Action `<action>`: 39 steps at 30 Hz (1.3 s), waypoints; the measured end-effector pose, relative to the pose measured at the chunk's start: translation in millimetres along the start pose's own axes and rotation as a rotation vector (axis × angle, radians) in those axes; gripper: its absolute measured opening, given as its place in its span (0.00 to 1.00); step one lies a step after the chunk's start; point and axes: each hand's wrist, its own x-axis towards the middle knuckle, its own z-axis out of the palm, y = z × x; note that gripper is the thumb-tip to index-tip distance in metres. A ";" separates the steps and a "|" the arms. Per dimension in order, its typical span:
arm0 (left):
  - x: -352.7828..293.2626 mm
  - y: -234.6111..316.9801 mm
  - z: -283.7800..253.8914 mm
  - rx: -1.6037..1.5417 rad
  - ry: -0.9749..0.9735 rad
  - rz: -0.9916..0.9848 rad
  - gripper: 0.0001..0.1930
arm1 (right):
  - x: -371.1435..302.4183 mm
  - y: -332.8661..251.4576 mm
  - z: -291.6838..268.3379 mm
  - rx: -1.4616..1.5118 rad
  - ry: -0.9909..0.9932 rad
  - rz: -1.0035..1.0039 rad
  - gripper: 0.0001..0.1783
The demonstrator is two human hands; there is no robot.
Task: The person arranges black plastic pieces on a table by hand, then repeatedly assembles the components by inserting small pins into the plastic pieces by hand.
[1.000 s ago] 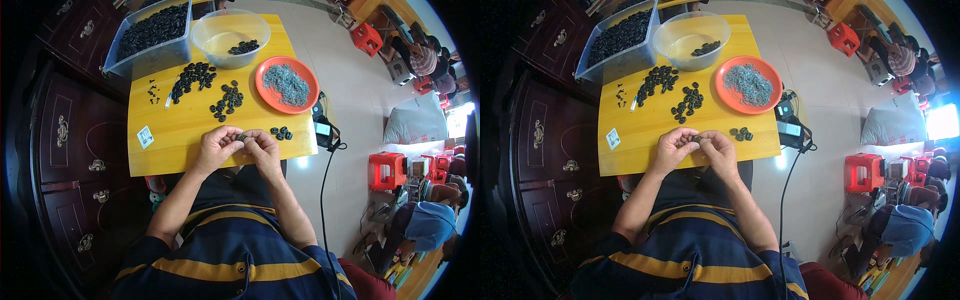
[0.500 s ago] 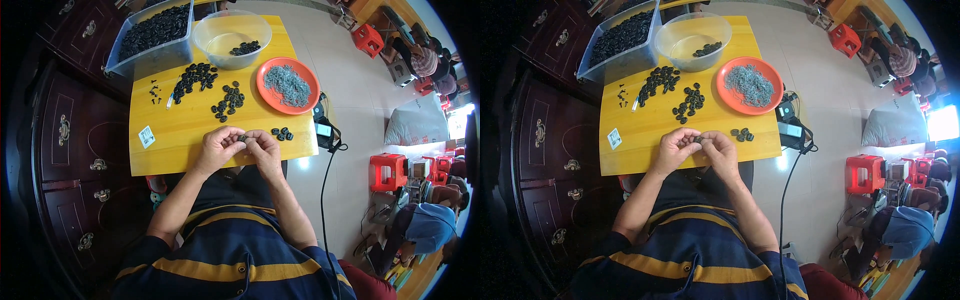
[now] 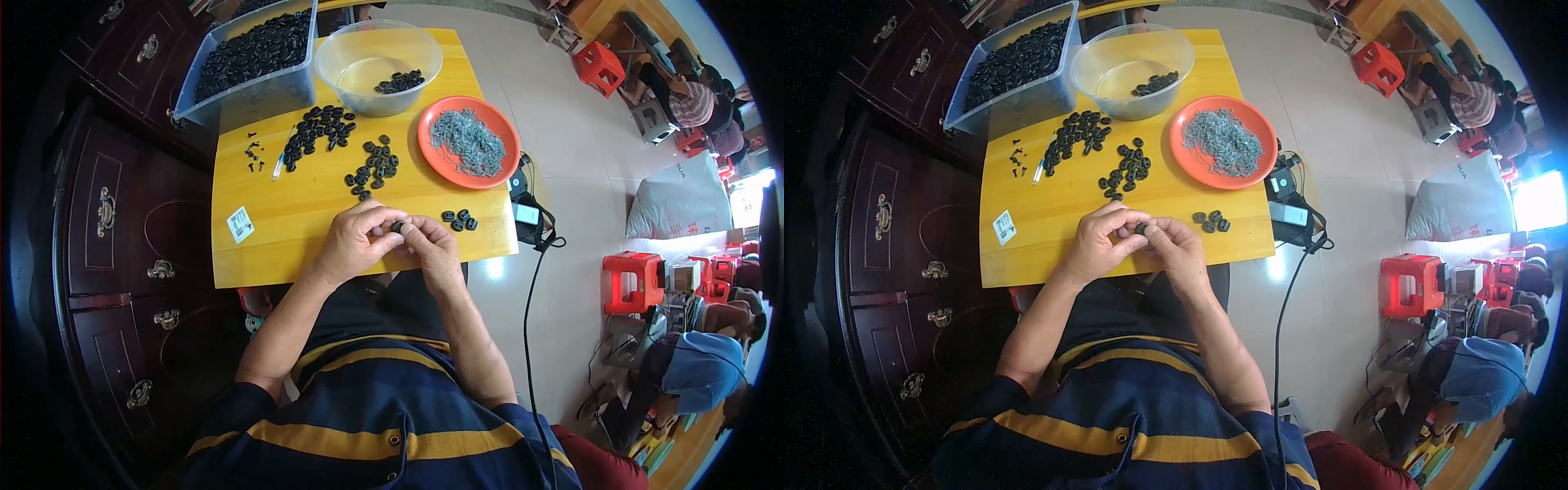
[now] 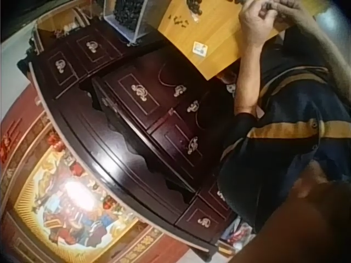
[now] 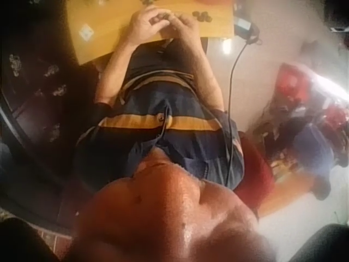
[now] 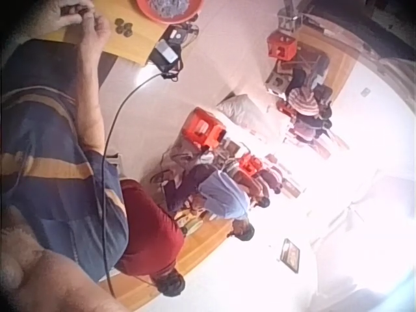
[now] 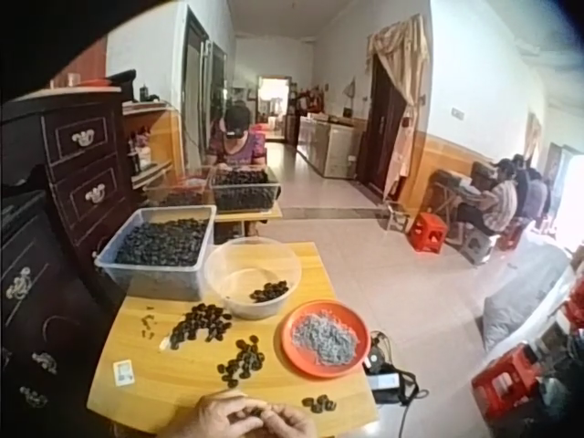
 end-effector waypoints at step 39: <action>4.4 12.7 19.5 0.317 0.109 0.200 0.16 | -5.7 11.3 5.3 0.293 0.153 -0.055 0.07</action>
